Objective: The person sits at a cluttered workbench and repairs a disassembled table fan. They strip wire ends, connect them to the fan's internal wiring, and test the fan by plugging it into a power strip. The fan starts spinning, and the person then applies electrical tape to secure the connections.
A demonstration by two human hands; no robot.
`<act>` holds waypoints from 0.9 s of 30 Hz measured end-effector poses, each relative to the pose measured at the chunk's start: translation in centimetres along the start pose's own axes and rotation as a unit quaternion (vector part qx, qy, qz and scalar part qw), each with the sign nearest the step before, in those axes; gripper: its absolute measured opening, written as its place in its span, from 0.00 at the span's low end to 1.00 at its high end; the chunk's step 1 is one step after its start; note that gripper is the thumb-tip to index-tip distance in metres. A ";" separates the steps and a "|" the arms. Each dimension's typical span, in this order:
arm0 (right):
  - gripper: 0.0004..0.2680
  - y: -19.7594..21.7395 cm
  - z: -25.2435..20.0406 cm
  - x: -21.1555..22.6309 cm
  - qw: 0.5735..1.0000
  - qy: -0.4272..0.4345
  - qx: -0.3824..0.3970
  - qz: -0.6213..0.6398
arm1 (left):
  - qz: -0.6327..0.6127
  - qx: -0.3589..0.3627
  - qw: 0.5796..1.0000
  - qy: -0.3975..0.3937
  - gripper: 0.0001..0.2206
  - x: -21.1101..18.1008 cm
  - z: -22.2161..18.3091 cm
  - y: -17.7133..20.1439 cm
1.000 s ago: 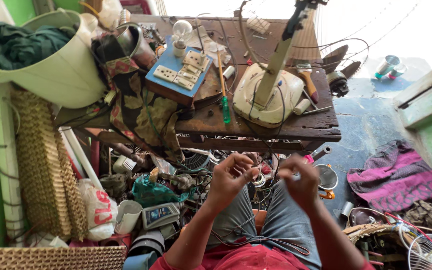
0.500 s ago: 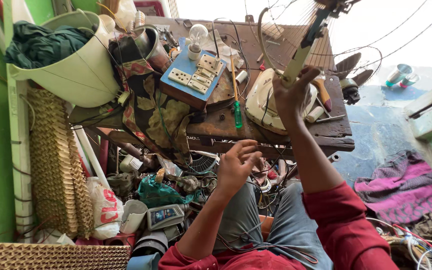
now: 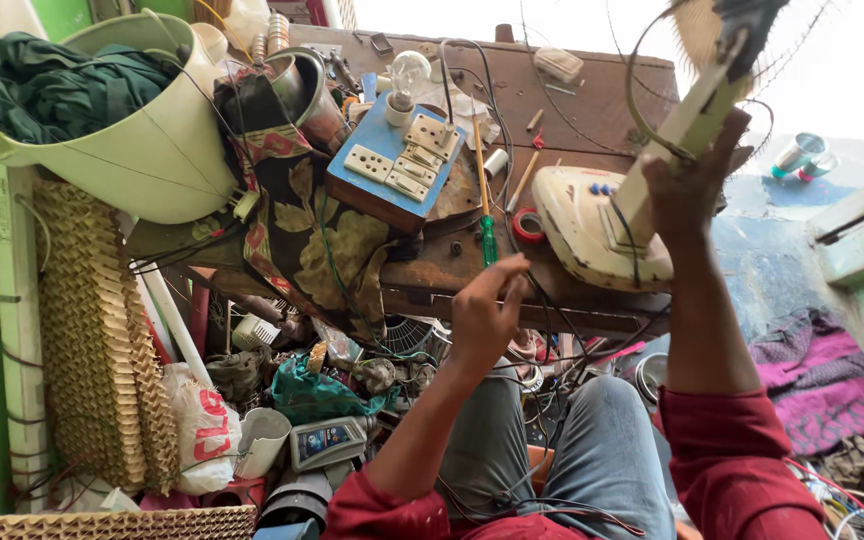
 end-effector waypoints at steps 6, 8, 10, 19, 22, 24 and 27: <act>0.29 0.7 -1.5 0.8 0.992 0.056 -0.016 -0.109 | 0.216 0.083 0.970 -0.080 0.17 3.3 6.6 -6.0; 0.28 0.2 -1.4 0.1 1.000 0.020 0.014 0.014 | 0.258 0.098 0.960 -0.051 0.11 4.3 7.9 -7.0; 0.26 -0.4 -1.5 0.8 0.999 0.034 0.024 0.023 | 0.278 0.075 0.955 -0.065 0.06 3.7 8.2 -6.3; 0.27 -4.6 -2.8 5.8 0.997 0.071 0.034 0.001 | 0.088 -0.119 0.989 -0.024 0.11 -2.4 4.8 2.5; 0.26 -4.4 -3.1 5.9 0.995 0.093 0.046 -0.004 | -0.024 -0.101 0.994 -0.041 0.12 -3.4 5.0 2.2; 0.25 -4.1 -3.3 4.8 0.995 0.091 0.048 -0.009 | -0.016 -0.084 0.996 -0.025 0.11 -3.2 5.7 1.8; 0.29 -3.8 -3.5 2.6 0.997 0.069 0.042 -0.001 | 0.004 -0.080 0.996 -0.042 0.08 -3.6 5.7 1.5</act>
Point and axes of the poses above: each hand's wrist, its own z-axis towards the middle knuckle, its own y-axis out of the back of the hand, x = y × z, the point moved 10 cm from there along z, towards the middle knuckle, and after that the axes turned 3 degrees about x, right-handed, at the moved point
